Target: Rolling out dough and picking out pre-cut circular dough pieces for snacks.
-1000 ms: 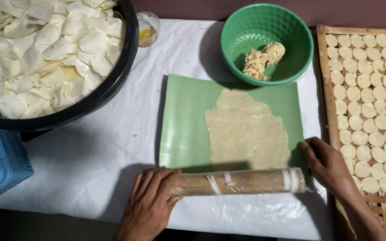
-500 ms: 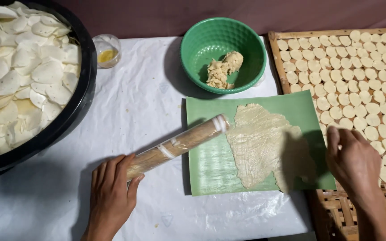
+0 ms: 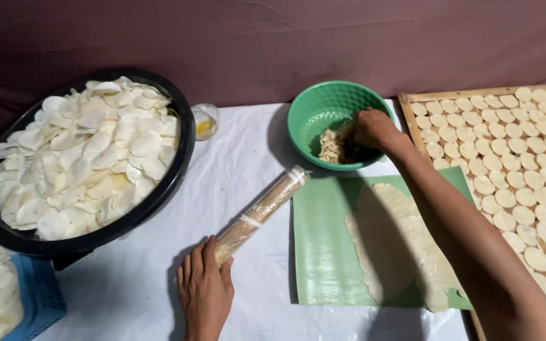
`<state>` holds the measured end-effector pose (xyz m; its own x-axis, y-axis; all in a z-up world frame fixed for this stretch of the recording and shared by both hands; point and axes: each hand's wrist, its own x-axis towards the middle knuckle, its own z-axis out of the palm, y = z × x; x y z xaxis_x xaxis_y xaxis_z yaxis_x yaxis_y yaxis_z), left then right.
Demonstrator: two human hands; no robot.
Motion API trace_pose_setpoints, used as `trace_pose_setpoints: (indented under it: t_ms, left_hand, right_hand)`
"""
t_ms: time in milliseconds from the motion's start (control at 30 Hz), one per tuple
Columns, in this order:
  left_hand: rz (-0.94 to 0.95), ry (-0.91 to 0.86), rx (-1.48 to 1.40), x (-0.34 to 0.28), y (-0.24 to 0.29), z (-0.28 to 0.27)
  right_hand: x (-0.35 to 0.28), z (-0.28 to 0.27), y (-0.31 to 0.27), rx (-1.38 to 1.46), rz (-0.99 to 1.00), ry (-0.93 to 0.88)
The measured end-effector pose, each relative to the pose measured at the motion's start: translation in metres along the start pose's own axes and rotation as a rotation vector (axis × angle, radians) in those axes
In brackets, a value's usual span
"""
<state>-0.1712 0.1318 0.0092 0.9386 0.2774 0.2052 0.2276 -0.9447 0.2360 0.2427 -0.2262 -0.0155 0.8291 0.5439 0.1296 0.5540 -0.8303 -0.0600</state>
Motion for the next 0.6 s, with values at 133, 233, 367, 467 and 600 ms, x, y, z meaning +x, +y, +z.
trace_pose_setpoints:
  t_ms: [133, 233, 367, 467, 600]
  left_hand:
    - [-0.020, 0.068, 0.072, 0.003, 0.002, 0.008]
    - [-0.024, 0.091, 0.136, 0.010, 0.005, 0.016]
    - [0.016, 0.137, 0.123, 0.014, 0.015, 0.014]
    - [-0.010, 0.120, 0.118, 0.014, 0.014, 0.014]
    - [0.013, 0.132, 0.124, 0.010, 0.012, 0.014]
  right_hand:
    - [-0.018, -0.022, -0.020, -0.264, 0.096, 0.028]
    - [-0.018, -0.057, -0.065, -0.030, 0.028, 0.030]
    - [-0.002, -0.073, -0.097, 0.250, 0.014, -0.292]
    - [0.008, -0.072, -0.099, 0.197, 0.072, -0.364]
    - [0.006, -0.068, -0.085, 0.192, 0.084, -0.198]
